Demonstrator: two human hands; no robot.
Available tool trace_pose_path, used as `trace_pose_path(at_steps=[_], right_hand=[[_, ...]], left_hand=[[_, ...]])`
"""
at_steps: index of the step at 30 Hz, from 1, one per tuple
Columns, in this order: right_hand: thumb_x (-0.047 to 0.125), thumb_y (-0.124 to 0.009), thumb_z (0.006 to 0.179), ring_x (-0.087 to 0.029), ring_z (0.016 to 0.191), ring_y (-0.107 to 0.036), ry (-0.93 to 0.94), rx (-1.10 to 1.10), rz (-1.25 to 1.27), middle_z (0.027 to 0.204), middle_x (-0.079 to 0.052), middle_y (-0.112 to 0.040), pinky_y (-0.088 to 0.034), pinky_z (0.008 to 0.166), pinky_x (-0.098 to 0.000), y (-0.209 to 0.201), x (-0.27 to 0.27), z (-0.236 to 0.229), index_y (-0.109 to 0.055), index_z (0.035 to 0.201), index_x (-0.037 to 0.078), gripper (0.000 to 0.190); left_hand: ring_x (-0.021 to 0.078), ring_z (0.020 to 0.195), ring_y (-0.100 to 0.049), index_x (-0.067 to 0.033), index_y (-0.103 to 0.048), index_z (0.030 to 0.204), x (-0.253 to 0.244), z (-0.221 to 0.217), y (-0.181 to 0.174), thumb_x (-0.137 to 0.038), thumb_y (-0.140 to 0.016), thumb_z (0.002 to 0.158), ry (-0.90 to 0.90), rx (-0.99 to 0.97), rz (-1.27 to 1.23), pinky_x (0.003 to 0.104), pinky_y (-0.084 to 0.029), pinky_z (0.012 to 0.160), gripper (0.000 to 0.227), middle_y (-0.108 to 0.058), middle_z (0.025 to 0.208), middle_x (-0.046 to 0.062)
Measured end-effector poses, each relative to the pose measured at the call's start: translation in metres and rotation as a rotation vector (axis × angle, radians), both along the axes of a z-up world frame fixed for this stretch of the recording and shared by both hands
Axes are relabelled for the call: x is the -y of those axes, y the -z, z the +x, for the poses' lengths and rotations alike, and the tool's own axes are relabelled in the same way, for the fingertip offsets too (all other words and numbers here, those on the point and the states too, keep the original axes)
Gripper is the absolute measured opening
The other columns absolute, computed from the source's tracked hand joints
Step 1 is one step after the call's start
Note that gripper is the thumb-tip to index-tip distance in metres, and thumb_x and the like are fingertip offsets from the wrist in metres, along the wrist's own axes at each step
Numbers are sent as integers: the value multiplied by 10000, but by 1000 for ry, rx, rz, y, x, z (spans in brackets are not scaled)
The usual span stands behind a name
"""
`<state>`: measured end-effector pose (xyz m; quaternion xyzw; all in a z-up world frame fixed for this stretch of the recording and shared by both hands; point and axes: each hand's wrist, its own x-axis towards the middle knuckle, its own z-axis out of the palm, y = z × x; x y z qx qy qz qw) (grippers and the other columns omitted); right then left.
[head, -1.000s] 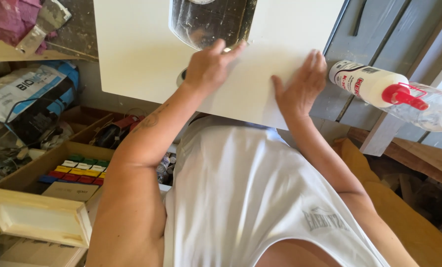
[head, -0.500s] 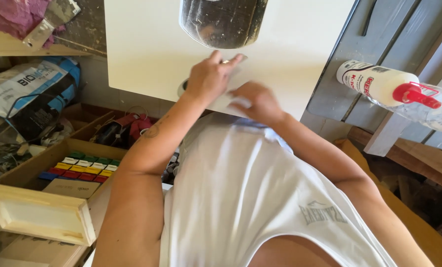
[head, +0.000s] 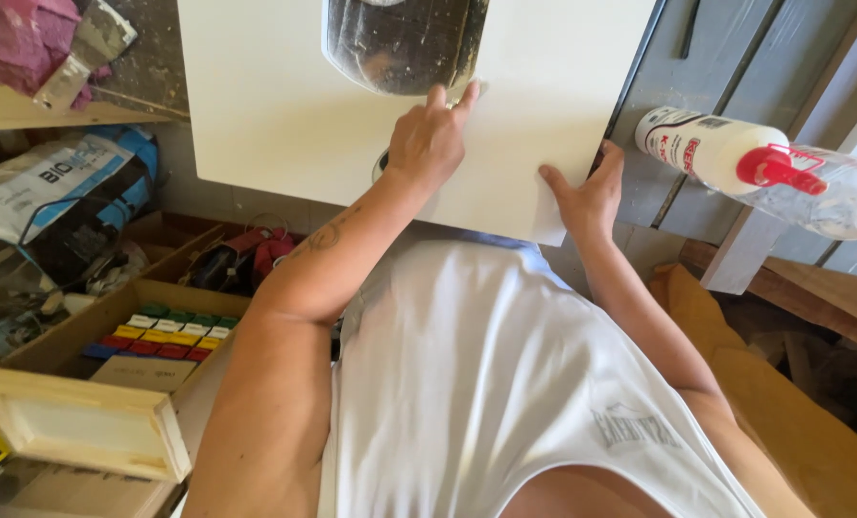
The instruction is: Applying wood filler to a cutout in a white panel using a putty knife and smoothing it with a cloth and fingers.
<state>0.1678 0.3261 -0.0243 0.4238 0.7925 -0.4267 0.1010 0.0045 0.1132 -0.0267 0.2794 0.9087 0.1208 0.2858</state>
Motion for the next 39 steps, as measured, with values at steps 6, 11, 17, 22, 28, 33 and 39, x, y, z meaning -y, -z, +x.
trace_pose_path(at_steps=[6,11,17,22,28,33,39], right_hand=[[435,-887,825,-313,1258,-574,-25,-37,-31,1391,-128,-547,-509,963,-472,6,-5,2,-396,1430,61,864],[433,-882,831,-306,1231,-572,-49,-83,-19,1364,-124,-537,-507,951,-461,11,-5,3,-397,1403,54,840],[425,-887,836,-308,1238,-577,-47,-101,-41,1382,-127,-537,-510,949,-460,11,-5,6,-386,1430,41,867],[451,-887,827,-312,1214,-578,-77,-132,-8,1356,-128,-540,-506,931,-459,20,-8,10,-399,1398,44,855],[429,-893,833,-319,1237,-571,-64,-107,-24,1371,-131,-531,-503,952,-465,20,-8,8,-394,1409,46,853],[419,-893,865,-346,1238,-561,-121,-133,21,1352,-159,-499,-506,961,-481,27,-7,15,-401,1421,15,846],[402,-944,913,-475,1202,-628,-275,-163,235,1284,-191,-466,-571,984,-562,43,-2,27,-376,1466,-31,904]], left_hand=[[347,538,-620,-126,-452,1602,-2,4,-22,114,-391,926,-6,27,-33,472,-500,448,720,-575,1273,321],[273,476,-511,-151,-414,1629,-12,-4,-7,135,-373,919,-67,11,-15,414,-429,402,766,-566,1177,273],[324,591,-629,-191,-371,1648,-2,9,-20,111,-374,922,-65,87,-117,449,-521,494,787,-490,1453,341],[302,579,-622,-155,-363,1648,-17,-1,-19,137,-376,919,-102,48,-58,423,-502,459,785,-514,1299,312],[314,586,-613,-174,-344,1655,-16,1,-19,104,-381,925,-102,91,-91,440,-489,482,782,-546,1290,277],[253,480,-600,-152,-375,1637,-23,-3,-14,141,-370,946,-123,-15,-44,386,-494,400,750,-534,1388,379],[500,865,-750,-183,-609,1520,54,32,-57,-57,-426,1037,-48,86,20,635,-615,778,531,-615,1153,243]])
